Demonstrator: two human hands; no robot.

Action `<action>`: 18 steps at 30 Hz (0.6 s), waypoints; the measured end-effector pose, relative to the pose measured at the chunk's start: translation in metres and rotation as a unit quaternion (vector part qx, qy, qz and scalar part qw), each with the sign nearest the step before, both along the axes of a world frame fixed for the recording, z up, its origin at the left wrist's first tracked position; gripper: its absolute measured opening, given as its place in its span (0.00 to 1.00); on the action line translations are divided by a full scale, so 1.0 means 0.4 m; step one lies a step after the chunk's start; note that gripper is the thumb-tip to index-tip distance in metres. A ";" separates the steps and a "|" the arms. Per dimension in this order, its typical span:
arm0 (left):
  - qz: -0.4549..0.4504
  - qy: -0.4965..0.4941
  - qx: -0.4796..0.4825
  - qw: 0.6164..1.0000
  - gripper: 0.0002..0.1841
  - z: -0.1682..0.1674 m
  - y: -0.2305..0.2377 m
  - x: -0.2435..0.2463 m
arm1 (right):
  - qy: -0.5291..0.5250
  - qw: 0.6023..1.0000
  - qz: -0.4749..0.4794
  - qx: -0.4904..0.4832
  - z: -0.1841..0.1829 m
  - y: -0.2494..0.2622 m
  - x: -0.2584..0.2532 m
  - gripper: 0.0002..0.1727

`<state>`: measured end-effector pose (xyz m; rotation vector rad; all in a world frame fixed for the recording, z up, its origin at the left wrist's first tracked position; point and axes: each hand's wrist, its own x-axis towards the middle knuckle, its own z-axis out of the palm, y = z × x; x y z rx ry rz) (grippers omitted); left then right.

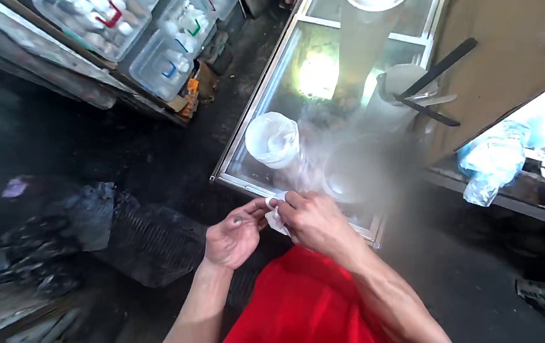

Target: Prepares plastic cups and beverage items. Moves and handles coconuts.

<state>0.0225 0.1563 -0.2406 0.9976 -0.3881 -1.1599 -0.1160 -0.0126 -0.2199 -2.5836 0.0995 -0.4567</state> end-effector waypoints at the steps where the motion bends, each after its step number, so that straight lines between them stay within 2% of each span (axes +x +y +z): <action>1: -0.007 -0.065 -0.002 0.998 0.36 -0.002 -0.003 -0.012 | 0.014 0.999 -0.018 0.025 -0.001 -0.003 -0.001 0.10; 2: -0.027 -0.161 -0.006 0.987 0.36 0.001 -0.012 -0.016 | 0.033 0.997 -0.036 0.060 0.003 -0.011 -0.005 0.12; 4: -0.060 -0.343 -0.007 0.937 0.34 0.028 -0.040 -0.012 | 0.055 0.985 -0.068 0.146 0.024 -0.035 -0.014 0.17; 7: -0.092 -0.561 0.035 0.822 0.27 0.098 -0.103 -0.004 | 0.023 0.963 -0.117 0.242 0.066 -0.070 -0.033 0.21; 9: -0.130 -0.642 0.018 0.756 0.23 0.144 -0.168 0.007 | 0.015 0.951 -0.156 0.266 0.102 -0.099 -0.053 0.20; 10: -0.154 -0.651 -0.007 0.743 0.21 0.159 -0.200 0.019 | 0.015 0.948 -0.169 0.270 0.118 -0.113 -0.064 0.20; 11: -0.180 -0.639 -0.038 0.747 0.20 0.168 -0.230 0.035 | 0.017 0.945 -0.178 0.274 0.135 -0.125 -0.074 0.20; 15: -0.289 -0.474 -0.134 0.821 0.25 0.159 -0.329 0.094 | 0.011 0.948 -0.219 0.232 0.207 -0.164 -0.112 0.18; 16: -0.308 -0.444 -0.140 0.830 0.26 0.160 -0.347 0.095 | -0.007 0.951 -0.248 0.186 0.226 -0.164 -0.121 0.15; 18: -0.321 -0.409 -0.132 0.844 0.27 0.160 -0.372 0.086 | -0.047 0.944 -0.325 0.029 0.262 -0.149 -0.135 0.06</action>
